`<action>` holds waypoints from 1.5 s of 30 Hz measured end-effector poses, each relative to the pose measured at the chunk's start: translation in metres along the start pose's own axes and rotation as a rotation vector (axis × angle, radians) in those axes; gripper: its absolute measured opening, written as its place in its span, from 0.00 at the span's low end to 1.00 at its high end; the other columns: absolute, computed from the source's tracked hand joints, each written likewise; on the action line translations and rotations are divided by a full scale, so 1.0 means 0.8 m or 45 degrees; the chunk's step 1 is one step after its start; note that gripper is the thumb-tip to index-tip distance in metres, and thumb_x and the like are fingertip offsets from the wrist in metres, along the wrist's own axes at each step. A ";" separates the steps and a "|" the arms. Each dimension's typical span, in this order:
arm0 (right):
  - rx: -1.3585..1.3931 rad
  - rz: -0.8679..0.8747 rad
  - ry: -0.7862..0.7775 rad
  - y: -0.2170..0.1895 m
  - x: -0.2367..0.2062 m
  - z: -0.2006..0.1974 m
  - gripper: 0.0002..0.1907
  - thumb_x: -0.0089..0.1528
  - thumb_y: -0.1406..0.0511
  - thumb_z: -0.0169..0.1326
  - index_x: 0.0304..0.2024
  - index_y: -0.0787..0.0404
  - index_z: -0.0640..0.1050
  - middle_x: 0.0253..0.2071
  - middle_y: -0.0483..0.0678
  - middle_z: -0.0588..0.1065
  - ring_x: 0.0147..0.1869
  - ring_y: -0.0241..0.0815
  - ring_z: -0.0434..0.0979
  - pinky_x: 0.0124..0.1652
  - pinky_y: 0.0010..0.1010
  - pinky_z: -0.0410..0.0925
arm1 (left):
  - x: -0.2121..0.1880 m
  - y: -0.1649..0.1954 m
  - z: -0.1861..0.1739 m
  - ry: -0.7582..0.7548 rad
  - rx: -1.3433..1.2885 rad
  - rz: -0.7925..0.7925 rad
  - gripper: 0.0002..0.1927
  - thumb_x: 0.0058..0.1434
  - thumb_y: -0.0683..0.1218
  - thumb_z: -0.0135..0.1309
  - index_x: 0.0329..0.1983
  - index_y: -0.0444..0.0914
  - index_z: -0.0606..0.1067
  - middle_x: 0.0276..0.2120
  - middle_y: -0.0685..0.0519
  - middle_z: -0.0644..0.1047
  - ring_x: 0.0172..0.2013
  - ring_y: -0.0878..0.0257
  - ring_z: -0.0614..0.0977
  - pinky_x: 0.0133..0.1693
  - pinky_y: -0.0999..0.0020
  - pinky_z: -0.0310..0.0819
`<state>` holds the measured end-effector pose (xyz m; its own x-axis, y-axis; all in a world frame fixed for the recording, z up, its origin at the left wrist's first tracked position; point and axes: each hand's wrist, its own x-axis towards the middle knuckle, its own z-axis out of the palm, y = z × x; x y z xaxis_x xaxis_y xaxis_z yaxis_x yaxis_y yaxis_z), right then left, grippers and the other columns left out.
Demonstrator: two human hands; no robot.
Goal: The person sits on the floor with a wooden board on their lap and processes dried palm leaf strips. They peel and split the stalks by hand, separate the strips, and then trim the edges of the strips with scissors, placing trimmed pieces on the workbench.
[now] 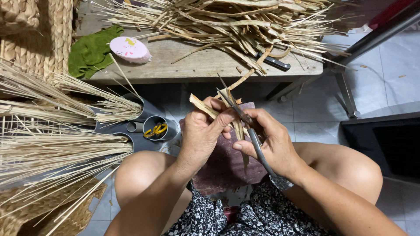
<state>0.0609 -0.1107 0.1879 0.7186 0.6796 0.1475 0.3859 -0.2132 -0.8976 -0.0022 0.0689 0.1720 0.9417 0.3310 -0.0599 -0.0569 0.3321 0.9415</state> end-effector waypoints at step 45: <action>1.167 0.410 -0.143 0.028 0.005 -0.017 0.22 0.59 0.70 0.65 0.52 0.64 0.70 0.43 0.48 0.74 0.47 0.41 0.76 0.47 0.34 0.71 | -0.002 0.004 0.008 -0.378 -0.199 -0.275 0.12 0.65 0.45 0.59 0.46 0.32 0.77 0.32 0.56 0.80 0.25 0.74 0.76 0.25 0.82 0.68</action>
<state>0.0801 -0.1226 0.1741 0.6333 0.7574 -0.1589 -0.4524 0.1957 -0.8701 -0.0021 0.0640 0.1769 0.9911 -0.0230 -0.1308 0.1245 0.5038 0.8548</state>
